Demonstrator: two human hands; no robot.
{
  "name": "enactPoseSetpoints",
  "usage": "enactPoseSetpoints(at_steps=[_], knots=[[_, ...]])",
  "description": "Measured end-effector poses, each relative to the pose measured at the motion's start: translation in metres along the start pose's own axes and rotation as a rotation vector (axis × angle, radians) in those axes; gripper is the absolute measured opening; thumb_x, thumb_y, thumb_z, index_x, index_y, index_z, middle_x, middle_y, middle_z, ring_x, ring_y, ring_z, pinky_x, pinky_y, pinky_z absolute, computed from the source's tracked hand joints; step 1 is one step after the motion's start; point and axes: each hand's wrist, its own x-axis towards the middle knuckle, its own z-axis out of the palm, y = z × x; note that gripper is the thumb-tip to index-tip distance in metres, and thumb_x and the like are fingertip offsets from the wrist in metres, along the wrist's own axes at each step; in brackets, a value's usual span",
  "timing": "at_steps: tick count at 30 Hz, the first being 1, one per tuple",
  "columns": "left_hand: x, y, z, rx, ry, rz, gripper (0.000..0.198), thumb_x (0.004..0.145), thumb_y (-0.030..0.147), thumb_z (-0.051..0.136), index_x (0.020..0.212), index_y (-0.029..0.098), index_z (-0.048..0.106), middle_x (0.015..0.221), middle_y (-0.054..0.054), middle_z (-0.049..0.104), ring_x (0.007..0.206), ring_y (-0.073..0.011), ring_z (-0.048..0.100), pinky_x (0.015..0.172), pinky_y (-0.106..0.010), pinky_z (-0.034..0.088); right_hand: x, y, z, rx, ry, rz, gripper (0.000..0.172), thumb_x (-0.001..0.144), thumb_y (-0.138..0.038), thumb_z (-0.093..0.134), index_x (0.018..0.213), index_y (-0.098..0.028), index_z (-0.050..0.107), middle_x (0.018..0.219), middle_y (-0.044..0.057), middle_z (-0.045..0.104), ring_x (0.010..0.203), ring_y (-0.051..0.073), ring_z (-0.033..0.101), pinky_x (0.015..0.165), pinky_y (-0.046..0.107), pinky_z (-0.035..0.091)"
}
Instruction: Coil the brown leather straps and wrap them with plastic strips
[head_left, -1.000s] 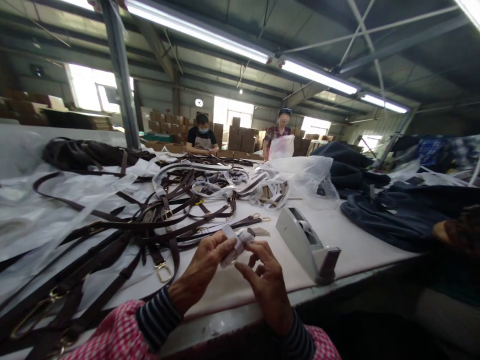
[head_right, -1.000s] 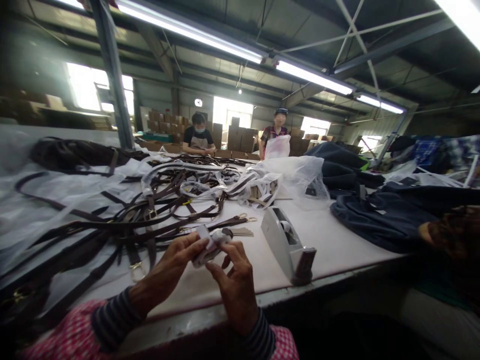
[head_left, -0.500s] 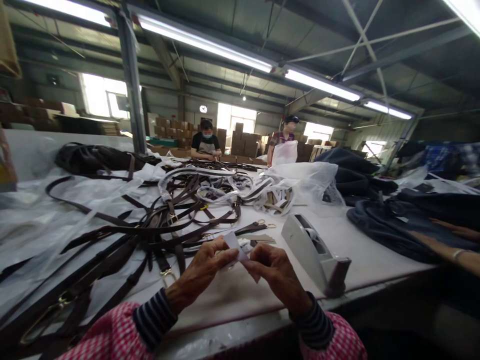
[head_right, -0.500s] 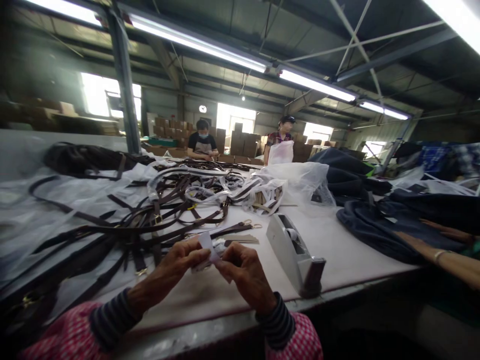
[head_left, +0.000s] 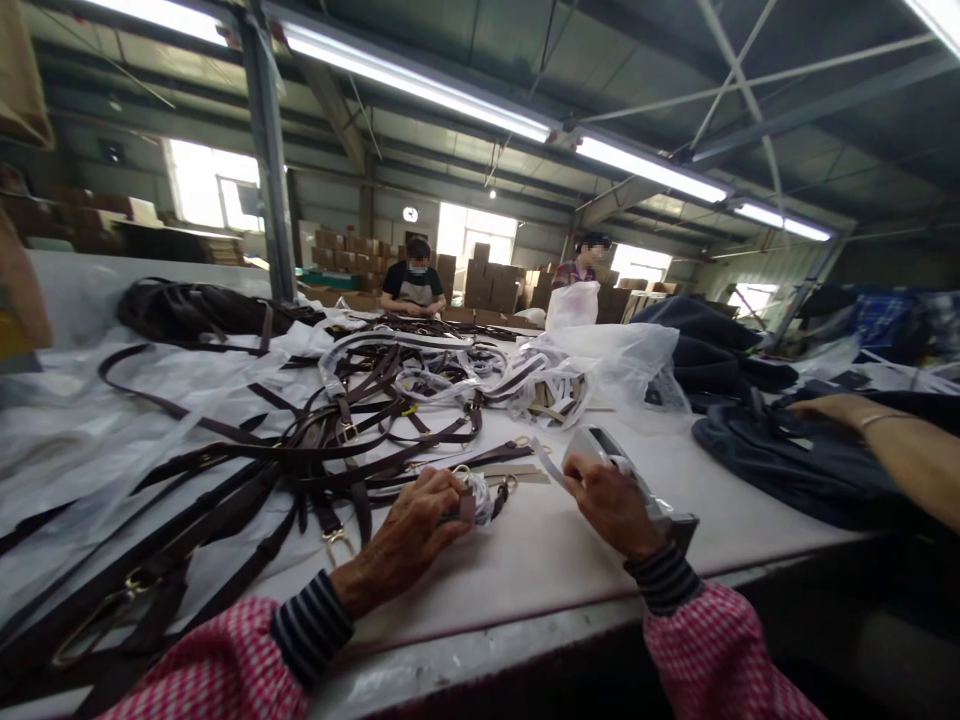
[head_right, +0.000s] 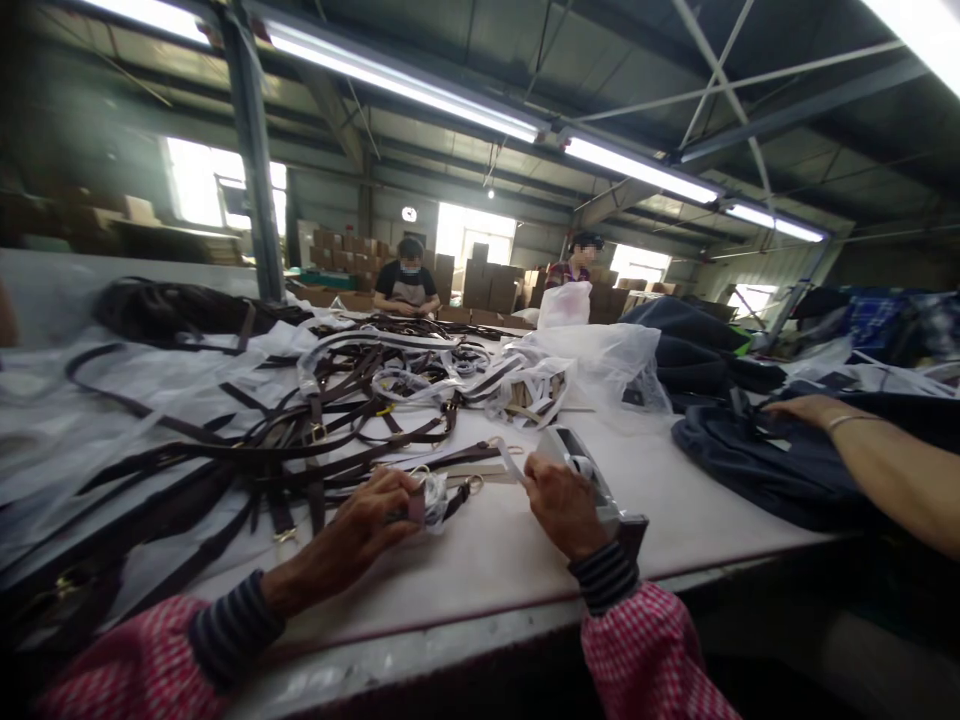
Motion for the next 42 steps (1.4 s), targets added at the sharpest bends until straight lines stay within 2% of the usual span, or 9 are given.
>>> enactPoseSetpoints(at_steps=[2, 6, 9, 12, 16, 21, 26, 34, 42], knots=[[0.0, 0.003, 0.005, 0.06, -0.033, -0.007, 0.01, 0.096, 0.012, 0.059, 0.091, 0.02, 0.063, 0.114, -0.006, 0.065, 0.11, -0.0272, 0.052, 0.1, -0.046, 0.04, -0.005, 0.001, 0.01, -0.006, -0.02, -0.024, 0.007, 0.084, -0.027, 0.074, 0.088, -0.025, 0.068, 0.087, 0.003, 0.065, 0.079, 0.021, 0.06, 0.073, 0.034, 0.047], [-0.004, 0.008, 0.015, 0.105, -0.11, -0.01, 0.009, 0.095, 0.012, 0.066, 0.097, 0.021, 0.066, 0.117, -0.005, 0.065, 0.112, -0.0276, 0.051, 0.098, -0.046, 0.04, -0.021, -0.025, 0.04, 0.13, -0.239, -0.108, 0.032, 0.089, -0.033, 0.077, 0.119, -0.028, 0.069, 0.113, 0.003, 0.066, 0.093, 0.021, 0.064, 0.077, 0.032, 0.05], [-0.009, 0.009, 0.02, 0.079, -0.091, 0.033, 0.022, 0.097, 0.019, 0.067, 0.118, 0.027, 0.065, 0.126, -0.004, 0.062, 0.118, -0.0271, 0.047, 0.103, -0.046, 0.039, -0.026, -0.043, 0.061, 0.145, -0.326, -0.202, 0.025, 0.087, -0.018, 0.079, 0.11, -0.026, 0.072, 0.112, 0.003, 0.067, 0.107, 0.023, 0.061, 0.092, 0.035, 0.046], [-0.012, 0.009, 0.021, 0.047, -0.083, 0.047, 0.021, 0.099, 0.02, 0.063, 0.118, 0.028, 0.067, 0.127, -0.005, 0.061, 0.119, -0.0266, 0.047, 0.104, -0.044, 0.04, -0.022, -0.046, 0.071, 0.128, -0.338, -0.216, 0.017, 0.083, -0.007, 0.078, 0.088, -0.022, 0.074, 0.091, 0.0, 0.069, 0.097, 0.021, 0.061, 0.087, 0.034, 0.043], [-0.011, 0.008, 0.021, 0.017, -0.079, 0.04, 0.01, 0.099, 0.025, 0.062, 0.102, 0.023, 0.071, 0.115, -0.006, 0.064, 0.11, -0.0265, 0.05, 0.099, -0.043, 0.044, -0.012, -0.042, 0.07, 0.134, -0.385, -0.238, 0.019, 0.085, -0.008, 0.077, 0.072, -0.021, 0.073, 0.079, -0.002, 0.068, 0.083, 0.018, 0.062, 0.08, 0.031, 0.043], [-0.011, 0.002, 0.019, -0.021, -0.045, 0.049, 0.01, 0.098, 0.026, 0.065, 0.105, 0.022, 0.07, 0.113, -0.006, 0.065, 0.11, -0.0258, 0.053, 0.098, -0.04, 0.044, -0.004, -0.046, 0.072, 0.06, -0.418, -0.305, 0.021, 0.081, -0.003, 0.077, 0.069, -0.02, 0.071, 0.074, -0.002, 0.066, 0.077, 0.017, 0.061, 0.074, 0.028, 0.041], [-0.012, 0.004, 0.012, 0.017, -0.125, 0.061, 0.009, 0.097, 0.026, 0.067, 0.103, 0.022, 0.07, 0.121, -0.007, 0.064, 0.115, -0.0272, 0.052, 0.101, -0.042, 0.043, -0.003, -0.047, 0.074, -0.014, -0.412, -0.328, 0.018, 0.084, -0.006, 0.075, 0.072, -0.019, 0.071, 0.073, -0.001, 0.067, 0.075, 0.018, 0.062, 0.071, 0.029, 0.04], [-0.01, 0.009, 0.013, 0.09, -0.14, 0.047, 0.004, 0.095, 0.025, 0.067, 0.095, 0.021, 0.069, 0.108, -0.007, 0.065, 0.106, -0.0276, 0.051, 0.091, -0.04, 0.044, 0.005, -0.063, 0.059, -0.184, -0.559, -0.427, 0.02, 0.083, -0.002, 0.071, 0.074, -0.02, 0.072, 0.075, 0.001, 0.073, 0.074, 0.018, 0.067, 0.069, 0.026, 0.045], [-0.018, 0.026, 0.005, 0.163, -0.165, 0.025, 0.009, 0.103, 0.024, 0.054, 0.101, 0.019, 0.061, 0.11, -0.007, 0.062, 0.106, -0.0259, 0.051, 0.102, -0.045, 0.041, -0.022, -0.077, 0.049, -0.431, -0.376, -0.746, 0.018, 0.096, -0.006, 0.054, 0.086, -0.016, 0.065, 0.088, 0.008, 0.069, 0.084, 0.023, 0.057, 0.07, 0.031, 0.043]])
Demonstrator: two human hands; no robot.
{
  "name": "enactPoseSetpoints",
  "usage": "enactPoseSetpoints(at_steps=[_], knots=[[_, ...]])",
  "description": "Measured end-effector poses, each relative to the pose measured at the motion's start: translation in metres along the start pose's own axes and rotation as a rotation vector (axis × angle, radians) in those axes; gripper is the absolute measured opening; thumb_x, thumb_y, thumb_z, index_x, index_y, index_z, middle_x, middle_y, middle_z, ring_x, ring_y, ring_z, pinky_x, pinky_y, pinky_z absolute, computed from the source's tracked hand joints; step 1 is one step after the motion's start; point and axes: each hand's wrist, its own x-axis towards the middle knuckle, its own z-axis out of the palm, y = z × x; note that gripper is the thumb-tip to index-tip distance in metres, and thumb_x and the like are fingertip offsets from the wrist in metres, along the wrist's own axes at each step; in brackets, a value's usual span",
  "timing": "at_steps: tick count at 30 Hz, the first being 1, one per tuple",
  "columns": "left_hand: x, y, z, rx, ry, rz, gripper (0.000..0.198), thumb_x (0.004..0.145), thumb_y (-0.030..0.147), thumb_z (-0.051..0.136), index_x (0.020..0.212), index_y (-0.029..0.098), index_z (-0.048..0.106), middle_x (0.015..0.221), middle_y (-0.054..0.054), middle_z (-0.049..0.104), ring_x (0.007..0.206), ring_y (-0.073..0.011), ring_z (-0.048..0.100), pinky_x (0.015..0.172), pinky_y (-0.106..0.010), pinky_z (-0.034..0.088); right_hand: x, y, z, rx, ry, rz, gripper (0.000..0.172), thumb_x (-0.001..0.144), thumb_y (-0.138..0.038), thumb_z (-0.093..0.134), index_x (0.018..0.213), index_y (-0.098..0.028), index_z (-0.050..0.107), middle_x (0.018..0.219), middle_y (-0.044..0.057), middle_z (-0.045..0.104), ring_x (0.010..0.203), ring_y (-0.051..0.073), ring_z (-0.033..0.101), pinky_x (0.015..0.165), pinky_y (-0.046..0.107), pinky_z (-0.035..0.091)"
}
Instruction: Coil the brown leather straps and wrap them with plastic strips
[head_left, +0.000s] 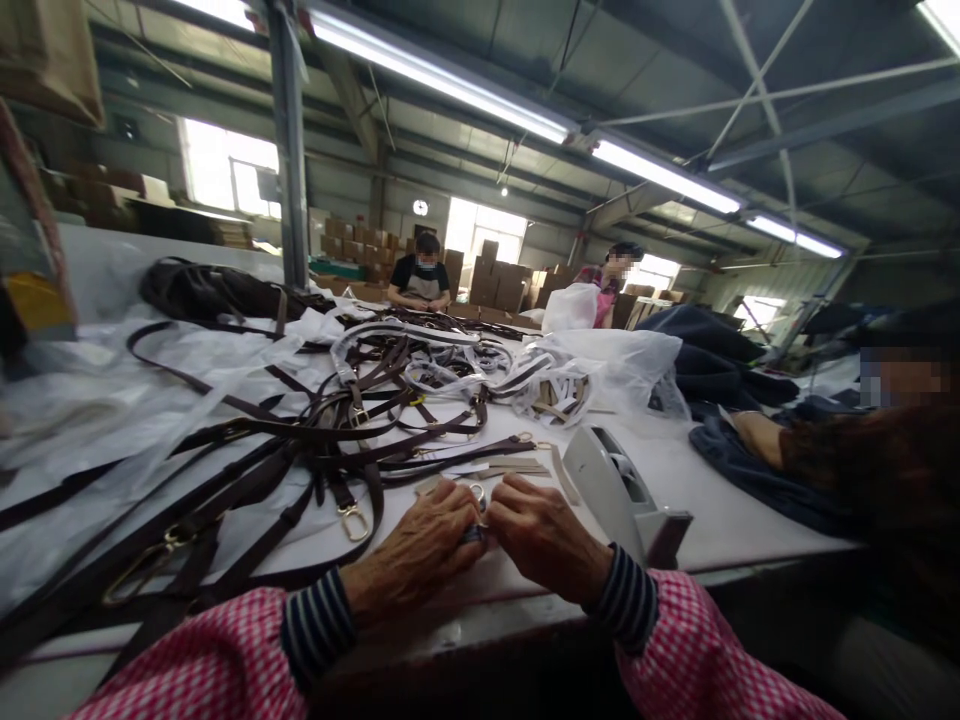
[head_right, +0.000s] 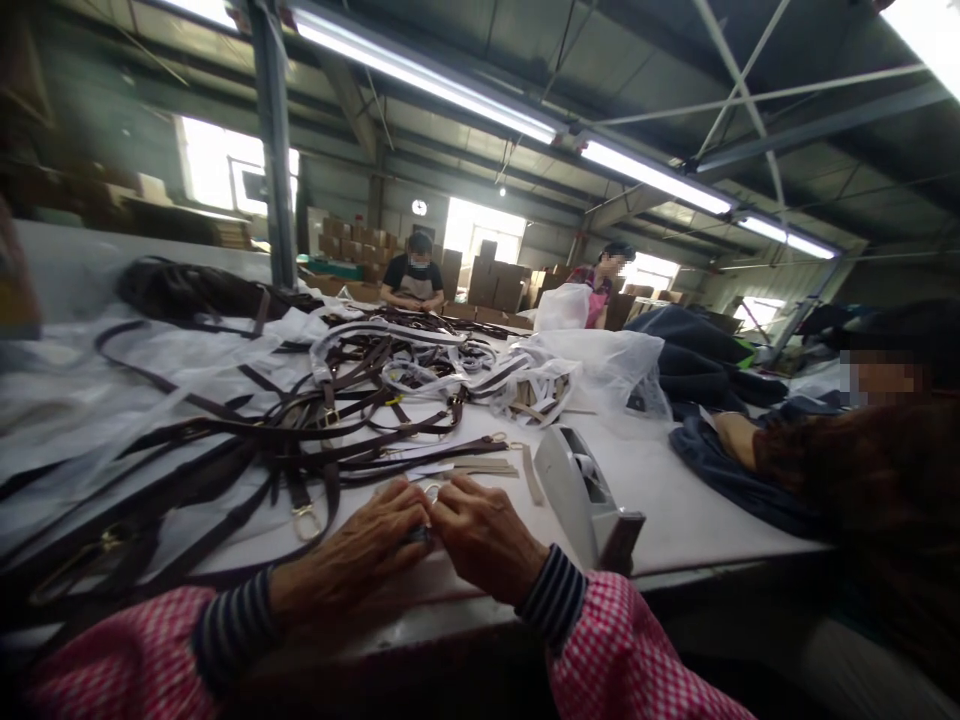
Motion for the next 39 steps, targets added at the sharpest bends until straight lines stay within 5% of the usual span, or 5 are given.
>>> enactPoseSetpoints(at_steps=[5, 20, 25, 32, 39], knots=[[-0.006, 0.025, -0.008, -0.015, 0.035, -0.026, 0.005, 0.096, 0.018, 0.058, 0.101, 0.019, 0.059, 0.112, -0.007, 0.061, 0.109, -0.0268, 0.05, 0.104, -0.046, 0.041, -0.011, -0.008, -0.009, 0.032, 0.152, -0.027, 0.017, 0.096, -0.008, 0.057, 0.082, -0.017, 0.061, 0.083, 0.004, 0.064, 0.083, 0.02, 0.056, 0.068, 0.029, 0.04], [0.011, 0.053, -0.025, -0.216, 0.043, 0.012, 0.016, 0.098, 0.029, 0.048, 0.101, 0.02, 0.06, 0.111, -0.008, 0.057, 0.105, -0.026, 0.05, 0.095, -0.042, 0.043, -0.023, -0.016, -0.052, 0.385, 0.098, 0.251, 0.018, 0.088, -0.004, 0.073, 0.079, -0.018, 0.064, 0.079, -0.003, 0.061, 0.08, 0.014, 0.059, 0.073, 0.025, 0.039], [0.02, 0.05, -0.027, -0.434, 0.112, -0.145, 0.02, 0.093, 0.035, 0.055, 0.086, 0.02, 0.065, 0.105, -0.006, 0.06, 0.101, -0.0254, 0.054, 0.092, -0.039, 0.042, -0.026, -0.029, -0.044, 0.089, 0.08, 0.313, 0.016, 0.096, -0.006, 0.057, 0.1, -0.017, 0.068, 0.09, 0.003, 0.066, 0.081, 0.019, 0.063, 0.068, 0.029, 0.041], [0.014, 0.032, -0.012, -1.086, 0.154, -0.399, 0.009, 0.075, 0.024, 0.062, 0.071, 0.017, 0.064, 0.097, -0.006, 0.064, 0.088, -0.0217, 0.057, 0.075, -0.032, 0.044, -0.036, -0.047, -0.008, -0.024, 0.245, 0.296, 0.058, 0.089, 0.003, 0.043, 0.145, -0.01, 0.051, 0.1, 0.01, 0.074, 0.084, 0.025, 0.071, 0.069, 0.034, 0.052], [0.012, 0.032, -0.019, -0.956, 0.09, -0.373, 0.024, 0.088, 0.04, 0.065, 0.081, 0.017, 0.066, 0.097, -0.004, 0.063, 0.083, -0.0194, 0.055, 0.075, -0.03, 0.044, -0.035, -0.054, 0.015, 0.032, 0.309, 0.324, 0.064, 0.094, -0.001, 0.04, 0.157, -0.007, 0.034, 0.103, 0.015, 0.076, 0.089, 0.027, 0.074, 0.075, 0.038, 0.058]])
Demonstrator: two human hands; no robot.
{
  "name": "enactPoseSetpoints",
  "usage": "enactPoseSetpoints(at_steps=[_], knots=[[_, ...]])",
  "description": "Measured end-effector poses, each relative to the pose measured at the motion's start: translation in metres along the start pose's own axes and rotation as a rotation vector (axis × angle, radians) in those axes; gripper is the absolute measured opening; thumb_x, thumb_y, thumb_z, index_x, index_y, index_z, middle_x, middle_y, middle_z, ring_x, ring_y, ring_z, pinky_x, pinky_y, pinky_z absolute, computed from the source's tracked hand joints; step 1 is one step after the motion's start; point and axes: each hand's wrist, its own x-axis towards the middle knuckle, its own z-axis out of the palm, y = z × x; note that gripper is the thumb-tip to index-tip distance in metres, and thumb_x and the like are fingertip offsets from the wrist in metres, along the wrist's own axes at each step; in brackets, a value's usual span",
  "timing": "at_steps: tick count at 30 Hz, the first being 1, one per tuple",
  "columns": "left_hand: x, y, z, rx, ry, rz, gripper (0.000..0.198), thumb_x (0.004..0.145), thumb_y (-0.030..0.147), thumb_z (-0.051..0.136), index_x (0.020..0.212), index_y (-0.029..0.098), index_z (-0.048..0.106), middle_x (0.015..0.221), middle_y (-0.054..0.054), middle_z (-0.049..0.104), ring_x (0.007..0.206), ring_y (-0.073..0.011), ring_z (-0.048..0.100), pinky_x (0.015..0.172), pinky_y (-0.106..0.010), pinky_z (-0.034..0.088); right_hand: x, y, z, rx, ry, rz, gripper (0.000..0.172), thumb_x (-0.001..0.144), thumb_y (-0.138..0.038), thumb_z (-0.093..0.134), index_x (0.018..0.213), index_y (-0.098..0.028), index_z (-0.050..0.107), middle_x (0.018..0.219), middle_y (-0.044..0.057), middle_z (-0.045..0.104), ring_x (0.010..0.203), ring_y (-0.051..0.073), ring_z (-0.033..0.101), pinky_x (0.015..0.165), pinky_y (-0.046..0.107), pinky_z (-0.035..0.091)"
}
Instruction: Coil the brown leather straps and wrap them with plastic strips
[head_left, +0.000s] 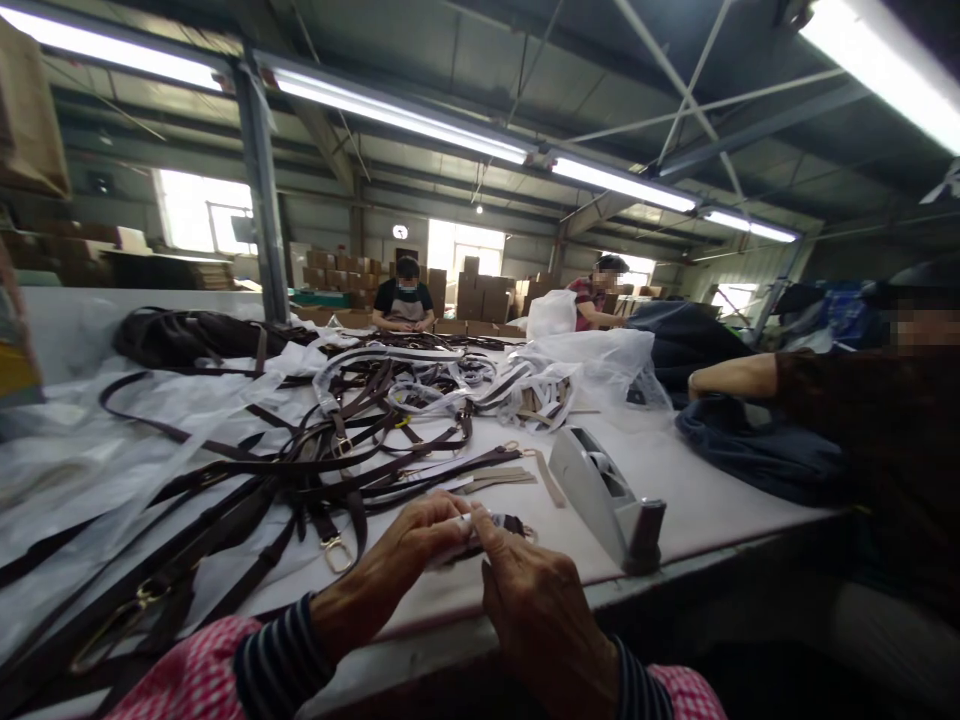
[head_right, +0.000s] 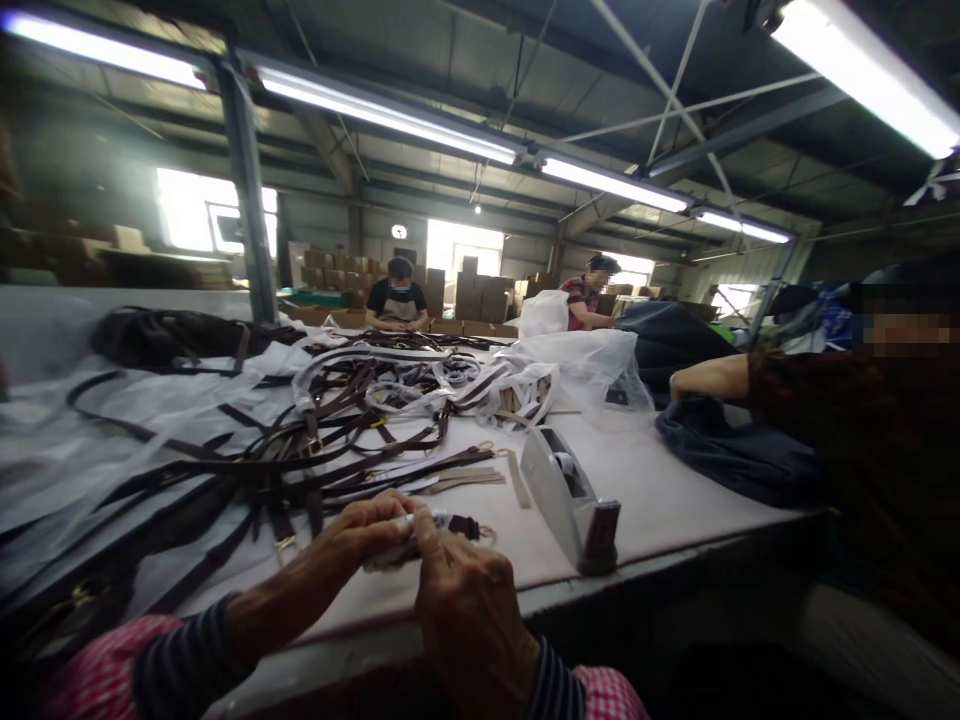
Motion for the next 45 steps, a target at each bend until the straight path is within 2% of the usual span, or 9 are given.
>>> enactPoseSetpoints(at_steps=[5, 9, 11, 15, 18, 25, 34, 40, 45], knots=[[0.011, -0.003, -0.013, 0.527, 0.024, 0.304, 0.021, 0.1, 0.039, 0.053, 0.091, 0.022, 0.062, 0.117, -0.005, 0.06, 0.109, -0.0246, 0.057, 0.099, -0.037, 0.046, 0.002, 0.019, -0.034, 0.296, -0.125, 0.269, 0.059, 0.096, -0.021, 0.055, 0.154, -0.019, 0.042, 0.098, 0.004, 0.074, 0.076, 0.019, 0.069, 0.073, 0.031, 0.054], [0.025, -0.03, -0.022, 0.743, 0.059, 0.493, 0.013, 0.1, 0.032, 0.054, 0.106, 0.026, 0.063, 0.13, -0.007, 0.057, 0.125, -0.028, 0.053, 0.11, -0.043, 0.045, -0.006, 0.088, -0.09, 0.2, 0.117, 0.537, 0.027, 0.098, -0.034, 0.053, 0.109, -0.02, 0.073, 0.098, 0.006, 0.068, 0.084, 0.019, 0.061, 0.082, 0.033, 0.048], [0.028, -0.046, -0.025, 0.801, 0.027, 0.546, 0.015, 0.099, 0.03, 0.056, 0.112, 0.028, 0.065, 0.133, -0.007, 0.058, 0.127, -0.0284, 0.054, 0.112, -0.044, 0.047, -0.014, 0.126, -0.115, 0.205, 0.114, 0.697, 0.023, 0.093, -0.038, 0.059, 0.09, -0.02, 0.074, 0.096, 0.006, 0.066, 0.09, 0.021, 0.058, 0.085, 0.034, 0.047], [0.026, -0.069, -0.026, 0.807, -0.004, 0.568, 0.015, 0.098, 0.029, 0.06, 0.111, 0.03, 0.066, 0.125, -0.005, 0.065, 0.118, -0.0264, 0.061, 0.107, -0.041, 0.054, -0.029, 0.167, -0.132, 0.34, -0.052, 0.875, 0.029, 0.08, -0.044, 0.069, 0.071, -0.017, 0.073, 0.077, 0.004, 0.061, 0.074, 0.019, 0.054, 0.057, 0.028, 0.042], [0.025, -0.076, -0.025, 0.769, -0.026, 0.592, 0.016, 0.098, 0.029, 0.059, 0.112, 0.031, 0.065, 0.121, -0.005, 0.067, 0.116, -0.0261, 0.062, 0.107, -0.041, 0.055, -0.033, 0.167, -0.126, 0.469, -0.112, 0.99, 0.034, 0.079, -0.049, 0.067, 0.073, -0.016, 0.073, 0.072, 0.001, 0.057, 0.066, 0.016, 0.05, 0.05, 0.024, 0.032], [0.036, -0.092, -0.027, 0.693, 0.094, 0.623, 0.007, 0.097, 0.029, 0.057, 0.092, 0.026, 0.062, 0.115, -0.008, 0.066, 0.111, -0.0266, 0.062, 0.098, -0.039, 0.057, -0.022, 0.162, -0.118, 0.613, 0.008, 1.178, 0.027, 0.065, -0.041, 0.076, 0.062, -0.016, 0.066, 0.066, 0.0, 0.056, 0.063, 0.012, 0.043, 0.057, 0.025, 0.031], [0.039, -0.089, -0.047, 0.697, 0.142, 0.432, 0.023, 0.1, 0.042, 0.053, 0.092, 0.025, 0.067, 0.122, -0.009, 0.063, 0.117, -0.0284, 0.062, 0.101, -0.042, 0.054, -0.051, 0.132, -0.116, 0.702, 0.445, 1.172, 0.031, 0.067, -0.046, 0.082, 0.073, -0.018, 0.069, 0.089, 0.003, 0.063, 0.074, 0.014, 0.05, 0.058, 0.023, 0.038], [0.036, -0.086, -0.047, 0.677, 0.197, 0.407, 0.032, 0.098, 0.053, 0.053, 0.09, 0.026, 0.068, 0.12, -0.006, 0.064, 0.111, -0.0276, 0.064, 0.094, -0.037, 0.056, -0.078, 0.121, -0.106, 0.806, 0.37, 1.204, 0.043, 0.065, -0.053, 0.084, 0.071, -0.015, 0.065, 0.074, 0.004, 0.064, 0.052, 0.007, 0.04, 0.044, 0.02, 0.018], [0.035, -0.071, -0.041, 0.605, 0.223, 0.36, 0.031, 0.098, 0.054, 0.054, 0.095, 0.025, 0.064, 0.126, -0.007, 0.06, 0.12, -0.0294, 0.058, 0.105, -0.042, 0.048, -0.088, 0.134, -0.088, 0.727, 0.38, 1.188, 0.046, 0.064, -0.059, 0.082, 0.067, -0.019, 0.059, 0.059, -0.003, 0.054, 0.047, 0.007, 0.032, 0.045, 0.021, 0.016]])
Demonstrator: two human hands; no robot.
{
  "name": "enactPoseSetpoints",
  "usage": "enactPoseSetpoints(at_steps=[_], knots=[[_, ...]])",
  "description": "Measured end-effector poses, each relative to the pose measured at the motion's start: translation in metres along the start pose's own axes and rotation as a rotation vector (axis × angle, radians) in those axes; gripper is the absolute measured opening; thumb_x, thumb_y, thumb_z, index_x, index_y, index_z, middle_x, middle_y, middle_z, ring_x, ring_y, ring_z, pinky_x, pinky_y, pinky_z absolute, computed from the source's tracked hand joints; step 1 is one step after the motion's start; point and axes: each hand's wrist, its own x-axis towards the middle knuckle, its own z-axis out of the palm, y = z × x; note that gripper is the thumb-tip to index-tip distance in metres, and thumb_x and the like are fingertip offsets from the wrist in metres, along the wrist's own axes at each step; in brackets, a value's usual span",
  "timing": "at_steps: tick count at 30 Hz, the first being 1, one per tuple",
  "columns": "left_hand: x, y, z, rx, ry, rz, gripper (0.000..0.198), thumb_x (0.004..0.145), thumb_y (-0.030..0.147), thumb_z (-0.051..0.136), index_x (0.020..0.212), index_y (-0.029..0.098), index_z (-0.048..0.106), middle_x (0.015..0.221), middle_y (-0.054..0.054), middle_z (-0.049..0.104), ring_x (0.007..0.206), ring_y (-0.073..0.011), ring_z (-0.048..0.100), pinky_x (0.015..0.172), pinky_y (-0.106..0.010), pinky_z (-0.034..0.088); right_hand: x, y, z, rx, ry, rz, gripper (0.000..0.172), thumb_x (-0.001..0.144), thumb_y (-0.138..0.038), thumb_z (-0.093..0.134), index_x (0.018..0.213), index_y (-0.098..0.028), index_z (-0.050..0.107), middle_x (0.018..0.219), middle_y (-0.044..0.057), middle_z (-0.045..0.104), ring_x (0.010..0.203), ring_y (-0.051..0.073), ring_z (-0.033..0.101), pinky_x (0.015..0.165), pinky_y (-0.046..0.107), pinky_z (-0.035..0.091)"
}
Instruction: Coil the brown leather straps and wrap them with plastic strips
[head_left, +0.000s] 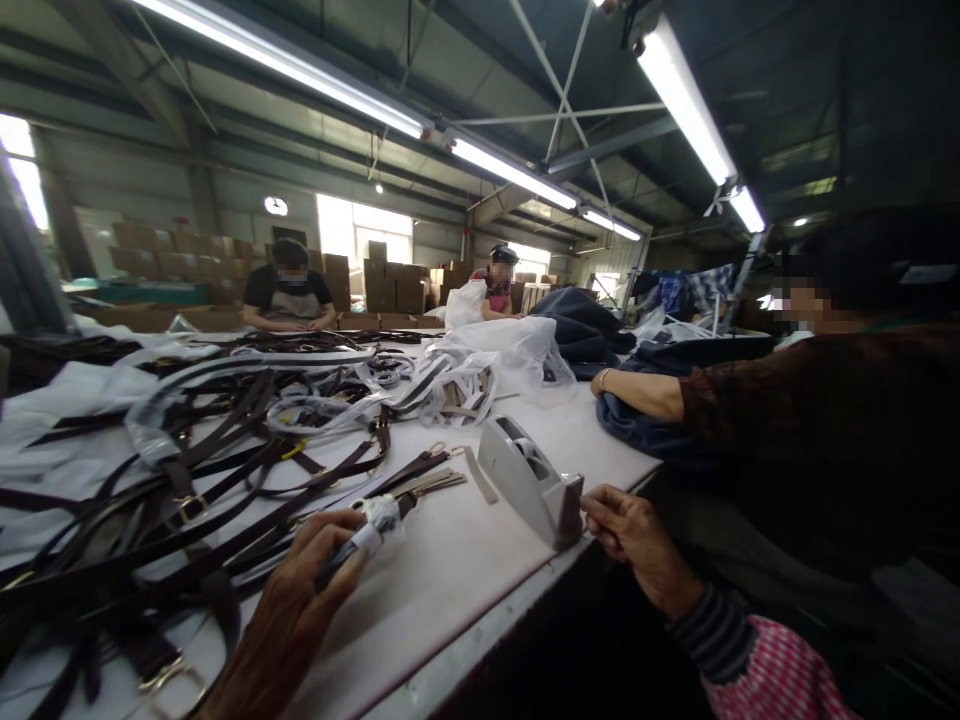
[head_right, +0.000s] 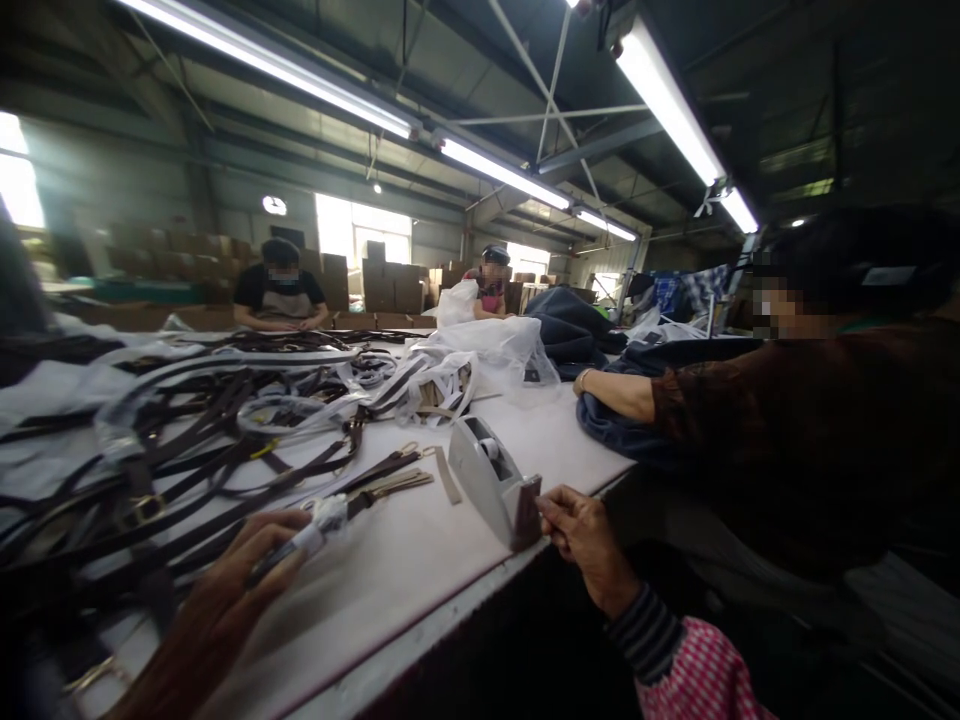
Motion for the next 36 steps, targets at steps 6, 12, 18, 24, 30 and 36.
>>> enactPoseSetpoints(at_steps=[6, 12, 18, 24, 30, 36], knots=[[0.004, 0.021, 0.0, -0.09, 0.036, -0.073, 0.026, 0.099, 0.044, 0.053, 0.087, 0.022, 0.062, 0.12, -0.008, 0.06, 0.113, -0.0279, 0.058, 0.1, -0.042, 0.047, -0.018, 0.025, -0.015, -0.234, 0.055, 0.009, 0.052, 0.057, -0.065, 0.082, 0.049, -0.021, 0.056, 0.049, -0.004, 0.04, 0.046, 0.009, 0.029, 0.043, 0.025, 0.019], [0.0, 0.021, 0.001, -0.119, 0.058, -0.06, 0.018, 0.098, 0.033, 0.052, 0.087, 0.021, 0.059, 0.114, -0.007, 0.061, 0.106, -0.0239, 0.058, 0.094, -0.037, 0.048, -0.046, -0.009, 0.081, 0.002, -0.309, -0.039, 0.048, 0.074, -0.062, 0.081, 0.065, -0.02, 0.059, 0.058, -0.004, 0.047, 0.048, 0.008, 0.034, 0.044, 0.022, 0.022], [-0.006, 0.023, -0.007, -0.096, 0.085, -0.044, 0.015, 0.099, 0.029, 0.051, 0.087, 0.022, 0.057, 0.116, -0.008, 0.059, 0.113, -0.0253, 0.055, 0.102, -0.04, 0.045, -0.049, -0.034, 0.212, 0.305, -0.627, -0.014, 0.041, 0.083, -0.051, 0.079, 0.074, -0.018, 0.057, 0.058, -0.006, 0.053, 0.042, 0.002, 0.024, 0.04, 0.019, 0.013], [-0.009, 0.022, -0.005, -0.079, 0.135, -0.056, 0.013, 0.099, 0.024, 0.051, 0.088, 0.021, 0.055, 0.116, -0.009, 0.056, 0.115, -0.0269, 0.051, 0.104, -0.045, 0.042, -0.045, -0.021, 0.237, 0.273, -0.591, -0.051, 0.041, 0.086, -0.05, 0.077, 0.069, -0.017, 0.058, 0.056, -0.005, 0.053, 0.042, 0.003, 0.028, 0.04, 0.019, 0.016], [-0.011, 0.019, -0.003, -0.018, 0.164, 0.001, 0.011, 0.1, 0.021, 0.05, 0.091, 0.022, 0.055, 0.119, -0.009, 0.055, 0.118, -0.0269, 0.048, 0.106, -0.045, 0.041, -0.045, -0.021, 0.244, 0.203, -0.512, -0.07, 0.044, 0.083, -0.051, 0.078, 0.064, -0.018, 0.056, 0.051, -0.005, 0.052, 0.042, 0.004, 0.028, 0.04, 0.021, 0.017], [-0.013, 0.018, -0.006, -0.063, 0.127, -0.016, 0.013, 0.102, 0.025, 0.047, 0.092, 0.021, 0.055, 0.122, -0.009, 0.051, 0.12, -0.0258, 0.046, 0.106, -0.043, 0.039, -0.036, -0.008, 0.249, 0.168, -0.495, -0.125, 0.047, 0.084, -0.054, 0.077, 0.062, -0.018, 0.056, 0.05, -0.003, 0.056, 0.042, 0.006, 0.033, 0.04, 0.022, 0.02]])
